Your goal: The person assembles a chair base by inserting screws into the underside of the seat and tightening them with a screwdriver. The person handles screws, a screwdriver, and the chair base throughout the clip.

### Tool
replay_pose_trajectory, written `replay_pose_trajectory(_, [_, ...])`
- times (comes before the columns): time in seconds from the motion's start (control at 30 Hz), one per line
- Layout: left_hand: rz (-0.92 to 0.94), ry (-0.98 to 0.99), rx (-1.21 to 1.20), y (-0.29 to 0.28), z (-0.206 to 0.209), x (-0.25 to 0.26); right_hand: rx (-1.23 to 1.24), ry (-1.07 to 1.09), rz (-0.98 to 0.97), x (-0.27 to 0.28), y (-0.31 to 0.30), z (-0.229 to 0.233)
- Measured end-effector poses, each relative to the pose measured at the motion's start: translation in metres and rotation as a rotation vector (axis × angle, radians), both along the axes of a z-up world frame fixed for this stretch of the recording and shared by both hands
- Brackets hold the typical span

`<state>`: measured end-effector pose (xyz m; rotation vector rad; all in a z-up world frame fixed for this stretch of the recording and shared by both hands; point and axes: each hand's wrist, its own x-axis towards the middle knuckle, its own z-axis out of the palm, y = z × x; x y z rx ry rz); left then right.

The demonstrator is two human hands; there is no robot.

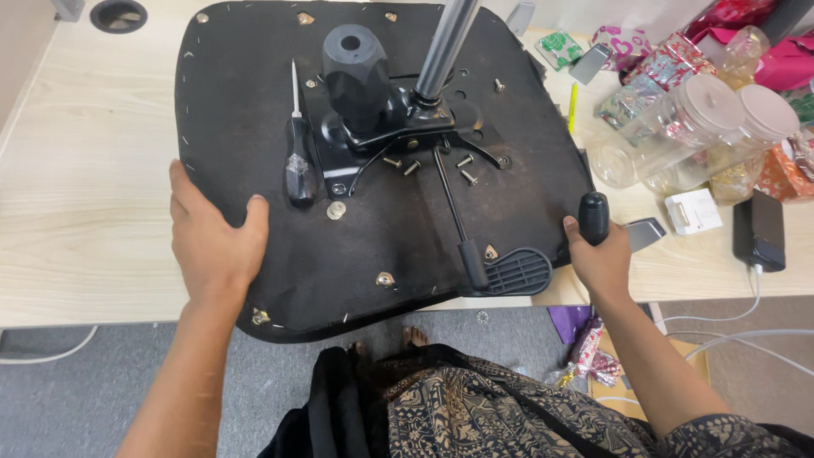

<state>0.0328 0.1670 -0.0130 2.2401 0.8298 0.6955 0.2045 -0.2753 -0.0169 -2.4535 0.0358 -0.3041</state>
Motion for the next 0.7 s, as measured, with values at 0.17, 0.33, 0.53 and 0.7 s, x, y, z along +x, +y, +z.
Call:
replay_pose_trajectory(0.17, [-0.064,0.039,-0.013,0.025,0.000,0.024,0.019,-0.004,0.011,-0.006,0.004,-0.001])
replay_pose_trajectory(0.33, [-0.083,0.076,-0.038,0.042,-0.005,0.031,-0.032,0.009,0.033,-0.010,0.004,0.002])
replay_pose_trajectory(0.53, [-0.018,0.230,0.092,0.029,-0.007,0.031,-0.112,0.178,0.053,0.002,-0.013,0.026])
replay_pose_trajectory(0.7, [0.170,0.315,0.051,-0.023,0.000,0.018,-0.071,0.189,0.171,0.043,-0.029,0.056])
